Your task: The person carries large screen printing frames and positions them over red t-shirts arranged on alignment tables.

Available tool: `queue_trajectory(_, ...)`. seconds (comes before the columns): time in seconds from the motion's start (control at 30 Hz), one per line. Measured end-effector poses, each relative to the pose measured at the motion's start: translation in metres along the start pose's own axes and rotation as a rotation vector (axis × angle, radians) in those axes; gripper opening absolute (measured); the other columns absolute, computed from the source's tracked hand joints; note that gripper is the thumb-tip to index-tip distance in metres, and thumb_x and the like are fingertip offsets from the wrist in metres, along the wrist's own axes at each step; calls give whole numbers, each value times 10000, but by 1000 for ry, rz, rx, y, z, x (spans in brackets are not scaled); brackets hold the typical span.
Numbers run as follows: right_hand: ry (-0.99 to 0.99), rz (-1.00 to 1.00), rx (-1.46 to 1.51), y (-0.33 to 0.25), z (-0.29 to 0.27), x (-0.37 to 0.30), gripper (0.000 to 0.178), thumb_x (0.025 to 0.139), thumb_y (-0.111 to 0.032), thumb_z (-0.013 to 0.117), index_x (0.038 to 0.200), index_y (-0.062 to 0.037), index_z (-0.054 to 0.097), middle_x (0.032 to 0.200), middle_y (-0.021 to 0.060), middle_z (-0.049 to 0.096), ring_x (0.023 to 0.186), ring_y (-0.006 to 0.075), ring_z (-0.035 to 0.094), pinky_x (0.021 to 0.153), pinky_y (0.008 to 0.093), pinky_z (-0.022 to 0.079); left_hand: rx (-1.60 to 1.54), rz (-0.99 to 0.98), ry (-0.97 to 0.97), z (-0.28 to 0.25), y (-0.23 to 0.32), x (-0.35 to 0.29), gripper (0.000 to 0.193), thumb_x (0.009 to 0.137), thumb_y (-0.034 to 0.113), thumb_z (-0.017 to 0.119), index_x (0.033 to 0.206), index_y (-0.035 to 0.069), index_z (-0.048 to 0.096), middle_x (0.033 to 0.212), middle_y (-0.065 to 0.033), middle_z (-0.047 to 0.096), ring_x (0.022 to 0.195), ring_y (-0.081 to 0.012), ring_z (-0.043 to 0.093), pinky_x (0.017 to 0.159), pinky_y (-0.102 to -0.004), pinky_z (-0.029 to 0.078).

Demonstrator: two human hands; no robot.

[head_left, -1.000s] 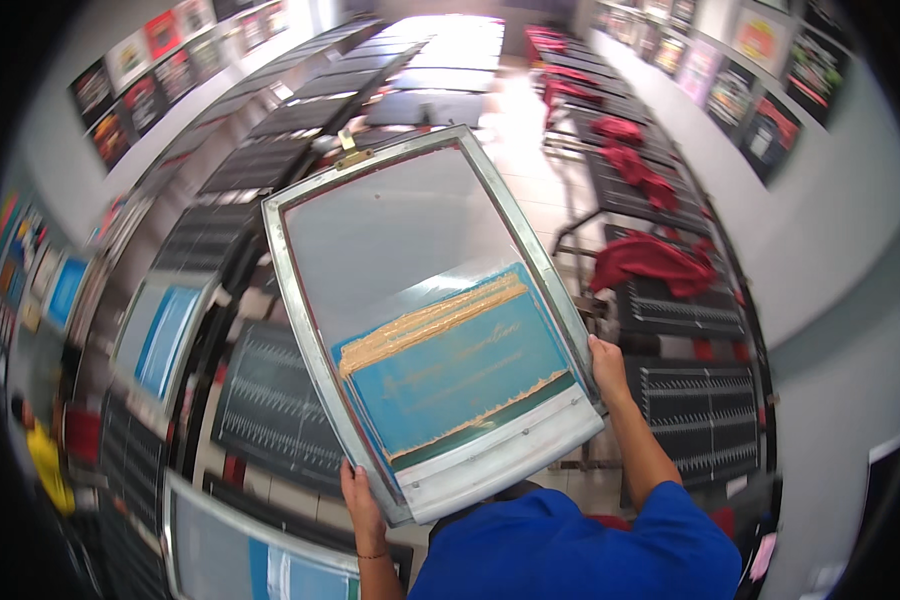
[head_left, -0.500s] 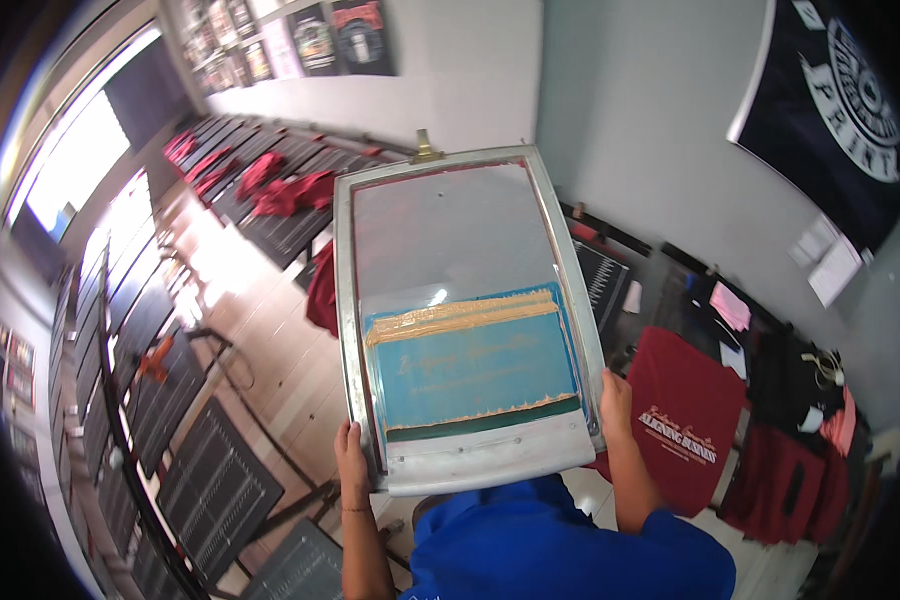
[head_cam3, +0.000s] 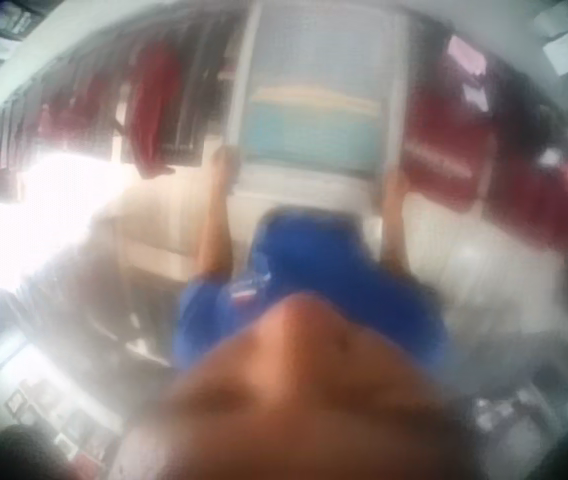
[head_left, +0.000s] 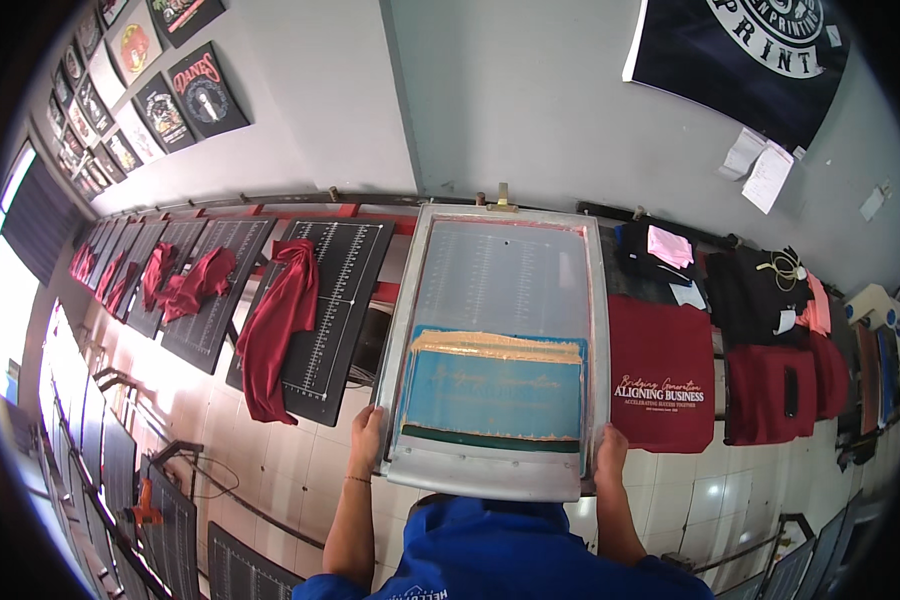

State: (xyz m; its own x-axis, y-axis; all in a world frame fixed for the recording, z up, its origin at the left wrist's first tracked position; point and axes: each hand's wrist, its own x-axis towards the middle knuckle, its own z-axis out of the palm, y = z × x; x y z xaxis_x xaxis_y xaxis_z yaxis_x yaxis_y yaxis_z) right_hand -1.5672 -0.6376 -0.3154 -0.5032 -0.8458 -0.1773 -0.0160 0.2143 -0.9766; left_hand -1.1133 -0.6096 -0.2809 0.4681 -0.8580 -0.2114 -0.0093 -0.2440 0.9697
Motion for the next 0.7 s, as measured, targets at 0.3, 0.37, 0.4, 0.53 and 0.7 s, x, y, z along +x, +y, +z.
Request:
queue_trajectory(0.3, 56, 4, -47, -4, 41, -21, 341, 941, -243, 513, 838, 61, 630, 731, 28, 547, 685, 127, 478, 641, 331, 406, 27, -29, -85, -36, 11, 41, 462, 929, 261, 535, 1216, -100, 559, 1067, -148, 656, 1002, -186, 584, 892, -289, 442)
queue_trajectory(0.37, 46, 20, -51, -13, 49, -26, 348, 945, -239, 510, 875, 78, 636, 766, 49, 575, 723, 137, 501, 681, 337, 422, 44, -6, -115, -41, 12, 47, 475, 924, 271, 538, 1218, -102, 557, 1070, -152, 655, 1001, -190, 585, 896, -291, 441)
queue_trajectory(0.4, 66, 15, -45, -15, 54, -28, 349, 946, -239, 511, 884, 80, 637, 771, 52, 575, 731, 140, 502, 691, 338, 422, 28, 5, -115, -43, 11, 52, 482, 921, 276, 539, 1219, -103, 556, 1072, -155, 655, 1000, -192, 585, 898, -291, 440)
queue_trajectory(0.53, 87, 27, -64, -27, 66, -31, 349, 950, -240, 515, 912, 83, 642, 785, 60, 586, 747, 152, 517, 719, 337, 426, 38, -75, -85, -47, 10, 67, 511, 910, 309, 551, 1227, -92, 555, 1121, -155, 632, 1042, -196, 564, 923, -296, 423)
queue_trajectory(0.7, 71, 72, -105, -26, 72, -27, 349, 952, -240, 517, 913, 77, 655, 796, 74, 617, 760, 155, 545, 738, 323, 437, 34, -75, -49, -49, 12, 80, 489, 918, 293, 555, 1213, -97, 565, 1132, -146, 630, 1044, -184, 559, 926, -290, 412)
